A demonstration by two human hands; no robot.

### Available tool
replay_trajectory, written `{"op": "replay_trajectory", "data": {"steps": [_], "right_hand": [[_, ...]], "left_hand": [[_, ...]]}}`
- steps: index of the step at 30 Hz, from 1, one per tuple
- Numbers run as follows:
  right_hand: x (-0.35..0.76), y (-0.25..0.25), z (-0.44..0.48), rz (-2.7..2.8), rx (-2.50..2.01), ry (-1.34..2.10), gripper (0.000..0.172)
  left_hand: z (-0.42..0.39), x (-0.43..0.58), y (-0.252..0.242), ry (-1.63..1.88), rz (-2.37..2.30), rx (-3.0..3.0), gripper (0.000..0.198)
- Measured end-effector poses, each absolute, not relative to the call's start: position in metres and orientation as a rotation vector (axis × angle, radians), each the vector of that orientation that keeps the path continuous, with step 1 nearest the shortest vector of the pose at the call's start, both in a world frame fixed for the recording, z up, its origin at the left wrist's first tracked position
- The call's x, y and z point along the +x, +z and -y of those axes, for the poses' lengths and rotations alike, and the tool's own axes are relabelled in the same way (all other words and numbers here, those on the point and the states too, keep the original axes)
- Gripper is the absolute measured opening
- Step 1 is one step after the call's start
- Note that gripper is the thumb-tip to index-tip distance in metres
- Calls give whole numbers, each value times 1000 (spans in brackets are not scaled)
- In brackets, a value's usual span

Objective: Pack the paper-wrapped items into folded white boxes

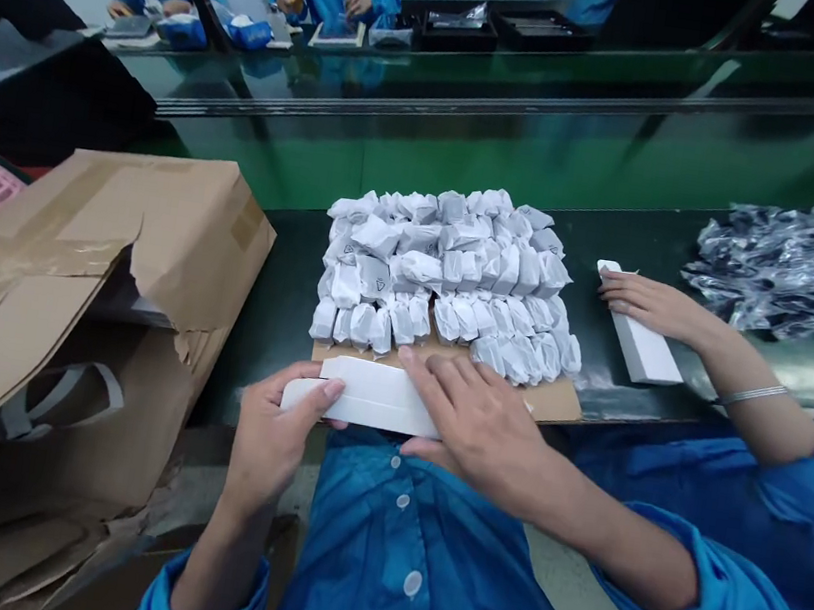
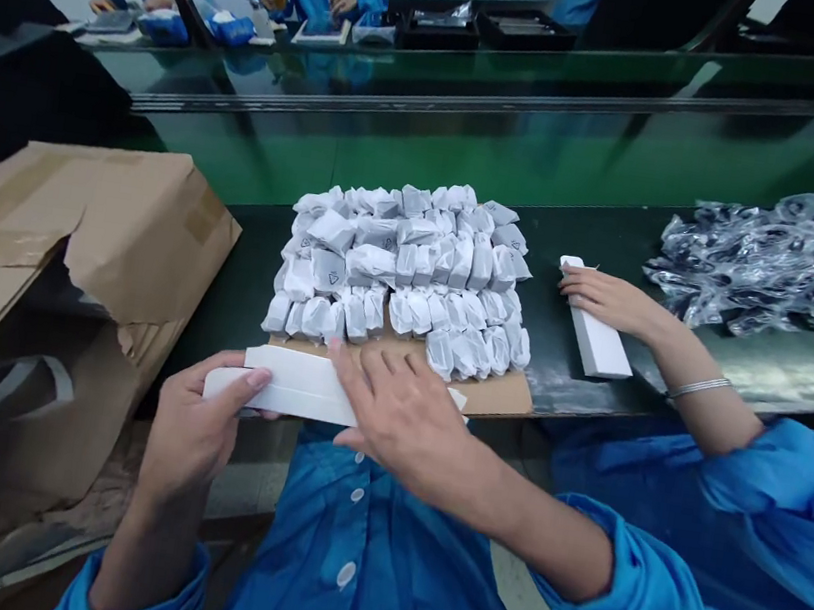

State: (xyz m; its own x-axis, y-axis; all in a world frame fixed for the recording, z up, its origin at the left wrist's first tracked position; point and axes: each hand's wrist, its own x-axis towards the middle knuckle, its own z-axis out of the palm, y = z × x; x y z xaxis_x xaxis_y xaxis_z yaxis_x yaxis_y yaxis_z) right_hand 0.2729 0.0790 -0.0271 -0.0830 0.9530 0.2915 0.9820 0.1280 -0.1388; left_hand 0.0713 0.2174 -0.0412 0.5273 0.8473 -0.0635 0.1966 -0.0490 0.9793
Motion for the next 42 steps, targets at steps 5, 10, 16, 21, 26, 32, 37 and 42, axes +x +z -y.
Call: {"op": "replay_trajectory", "data": {"steps": [5,10,16,21,26,32,37,42], "right_hand": [[274,-34,-68,2244,-1612,-206,62],[292,-35,-72,2290,-1451,29,65],[280,-43,-71,2284,-1563,-401,46],[281,-45,-68,2131,-1669,-551,31],[270,-57,-77,1662,-1868,-585,43],[237,-55,-74,1863,-1669,107,69],[261,-36,-83,1500,-1455,381,43],[281,-33,-98,1329,-1290,616,22]], "left_hand": [[-225,63,-40,269,-644,1485,32],[-234,61,-25,244,-657,1767,29],[-235,74,-31,428,-719,2015,16],[-233,69,-33,683,-784,1966,15],[-179,86,-53,1358,-595,1715,59],[-169,118,-78,1161,-964,1866,77],[-190,111,-74,1008,-754,2116,53],[-185,105,-75,887,-660,2111,40]]}}
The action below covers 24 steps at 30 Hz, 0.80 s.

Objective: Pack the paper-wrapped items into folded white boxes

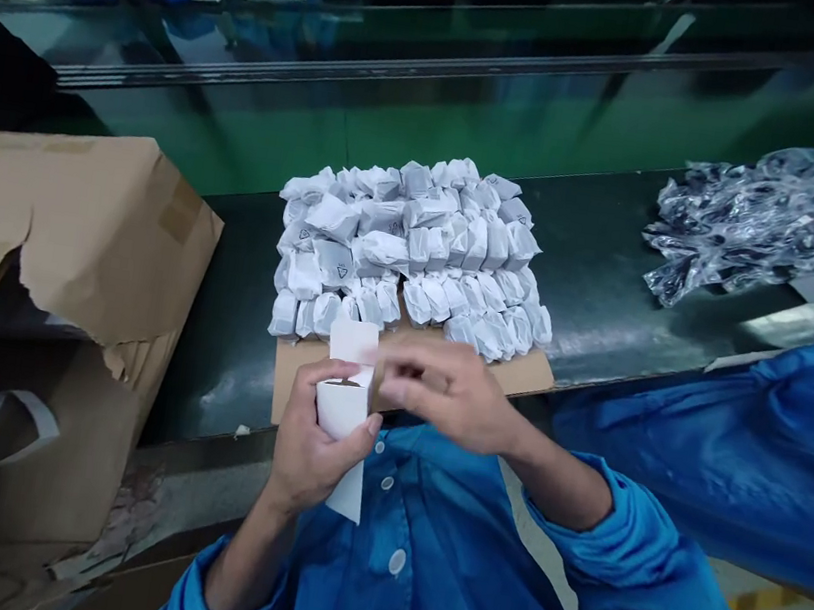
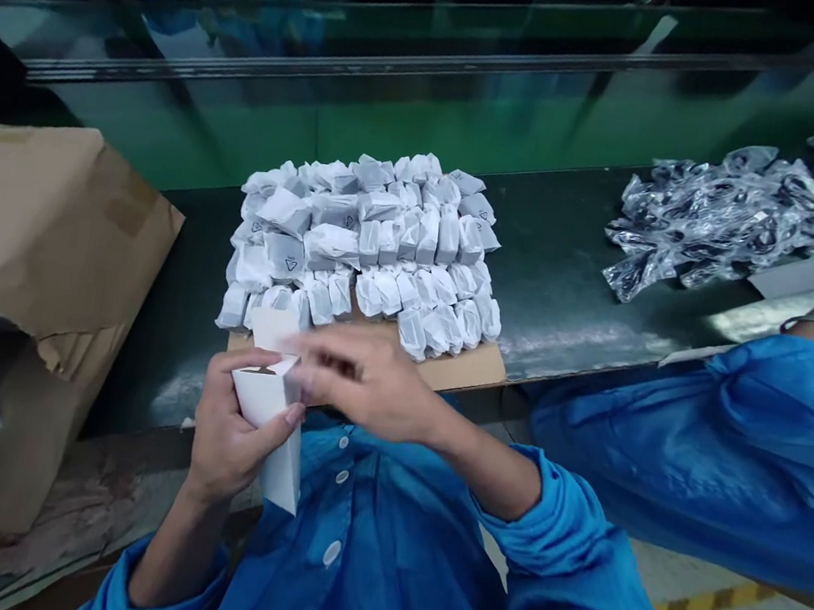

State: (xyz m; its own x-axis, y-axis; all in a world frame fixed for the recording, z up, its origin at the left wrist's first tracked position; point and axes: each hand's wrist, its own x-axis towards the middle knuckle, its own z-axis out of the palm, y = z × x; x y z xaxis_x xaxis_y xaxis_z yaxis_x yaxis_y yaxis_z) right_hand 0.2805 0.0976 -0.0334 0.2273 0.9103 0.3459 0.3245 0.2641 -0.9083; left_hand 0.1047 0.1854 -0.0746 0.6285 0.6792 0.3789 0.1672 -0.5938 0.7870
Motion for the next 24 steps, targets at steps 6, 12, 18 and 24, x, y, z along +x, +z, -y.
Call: {"op": "replay_trajectory", "data": {"steps": [6,12,18,24], "right_hand": [[286,-28,-115,949,-1197,1024,35],[274,-31,-116,1051,-1264,1060,29],[269,-33,-113,1104,-1253,1004,15],[250,-54,-104,1228,-1235,706,16]], "left_hand": [[-189,105,-69,777,-590,2239,32],[-183,108,-82,1012,-611,2236,59],[-179,102,-86,855,-650,2172,102],[-185,95,-83,813,-537,2253,71]]}}
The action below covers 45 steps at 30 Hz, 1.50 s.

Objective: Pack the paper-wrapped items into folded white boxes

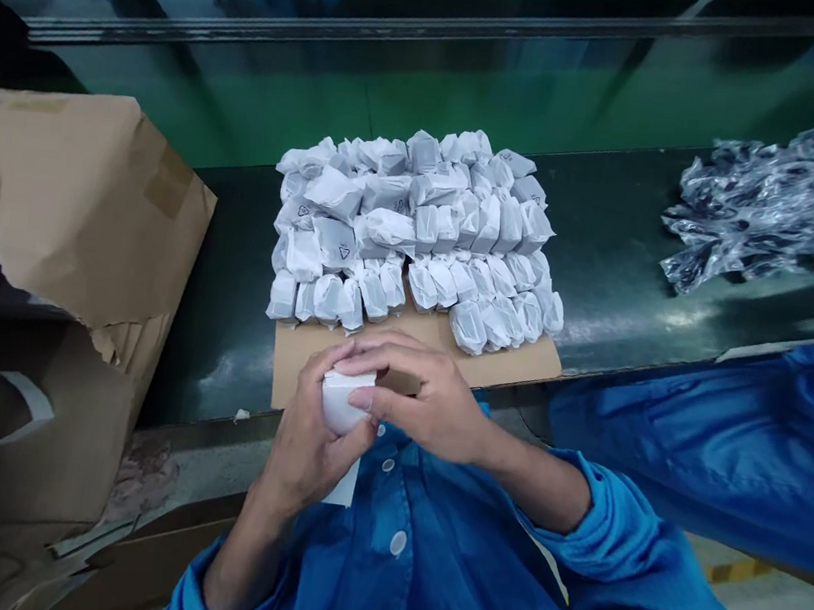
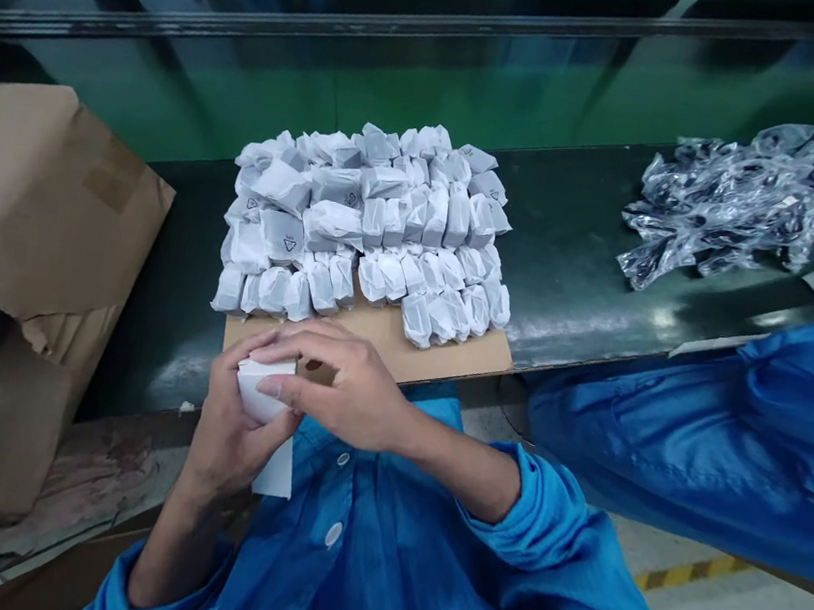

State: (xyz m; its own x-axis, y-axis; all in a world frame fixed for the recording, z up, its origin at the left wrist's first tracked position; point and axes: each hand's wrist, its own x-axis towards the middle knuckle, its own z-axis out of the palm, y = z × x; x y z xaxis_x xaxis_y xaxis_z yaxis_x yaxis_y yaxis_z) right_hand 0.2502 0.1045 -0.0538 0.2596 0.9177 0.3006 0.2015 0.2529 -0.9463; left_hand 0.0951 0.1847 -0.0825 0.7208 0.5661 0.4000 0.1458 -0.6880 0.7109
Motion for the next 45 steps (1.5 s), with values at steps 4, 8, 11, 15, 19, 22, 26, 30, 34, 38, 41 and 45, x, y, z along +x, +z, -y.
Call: {"op": "replay_trajectory", "data": {"steps": [4,8,11,15,19,22,26,30,34,38,41,45], "right_hand": [[227,-74,-99,1202,-1275,323,12],[216,-83,-102,1263,-1311,159,17],[219,-82,-99,1345,-1302,295,24],[219,-79,-82,1210,-1439,654,66],[228,-82,-74,1153,-1626,1030,46],[245,-80,-84,1102,-1694,991,32],[261,-72,-85,1454,-1846,630,31],[271,-68,-60,1307,-2398,-52,40],[281,-76,-52,1160,-2730,-174,40],[275,-86,-62,1292,-2676,-294,32],[269,-94,-63,1438,-2565,-391,27],[268,-102,-59,1384,-2460,-391,28]], "left_hand": [[-180,93,-90,851,-534,2241,64],[-174,88,-98,838,-626,2203,61],[-175,90,-96,961,-729,2156,50],[-187,101,-90,1377,-915,1745,41],[-212,97,-92,1435,-983,1719,31],[-231,83,-95,1184,-781,2396,63],[-249,71,-99,542,-91,3007,69],[-260,65,-110,510,-115,3081,54],[-259,63,-110,470,-274,3105,69],[-244,80,-97,364,-177,3069,70],[-235,94,-92,253,-34,3033,49],[-235,96,-97,197,-51,2967,53]]}}
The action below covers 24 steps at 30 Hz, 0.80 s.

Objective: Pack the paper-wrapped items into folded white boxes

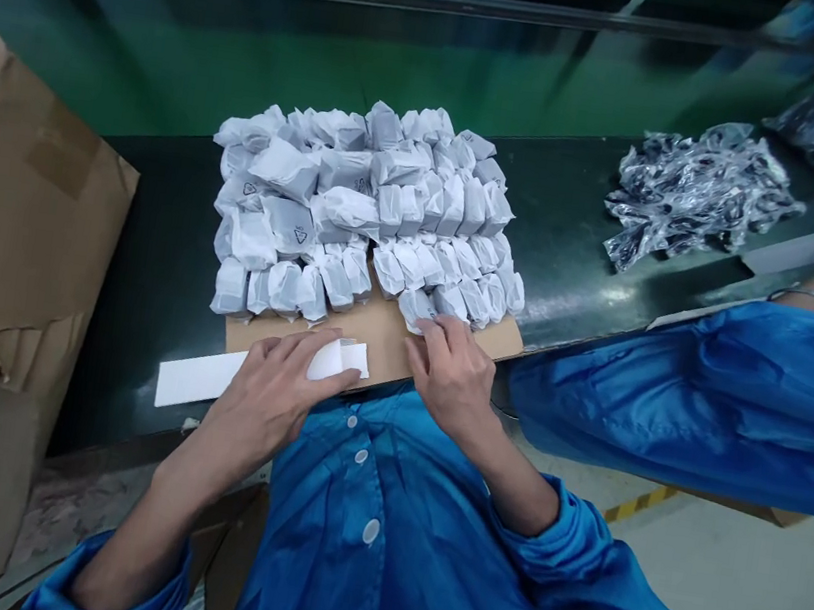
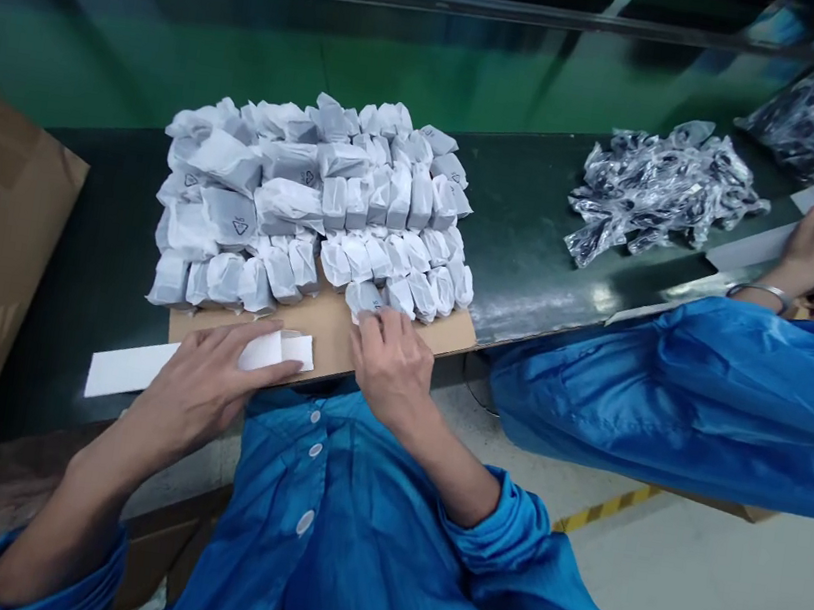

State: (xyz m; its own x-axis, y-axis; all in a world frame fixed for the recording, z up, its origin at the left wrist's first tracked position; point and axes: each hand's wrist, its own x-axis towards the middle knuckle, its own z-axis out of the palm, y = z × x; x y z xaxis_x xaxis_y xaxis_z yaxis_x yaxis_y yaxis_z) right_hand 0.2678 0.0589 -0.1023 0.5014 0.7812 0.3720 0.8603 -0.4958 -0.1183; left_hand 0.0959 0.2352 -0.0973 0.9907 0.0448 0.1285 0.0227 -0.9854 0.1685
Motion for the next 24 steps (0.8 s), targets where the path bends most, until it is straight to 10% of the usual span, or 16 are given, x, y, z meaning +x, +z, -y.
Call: {"op": "replay_trajectory", "data": {"steps": [9,24], "right_hand": [[267,-88,-73,1299,-2794,-78,33],[271,-22,-69,2020,-1948,564,23]], "left_hand": [[-247,76,-94,411,39,2901,46],[-239,64,-54,516,325,2909,39]]}}
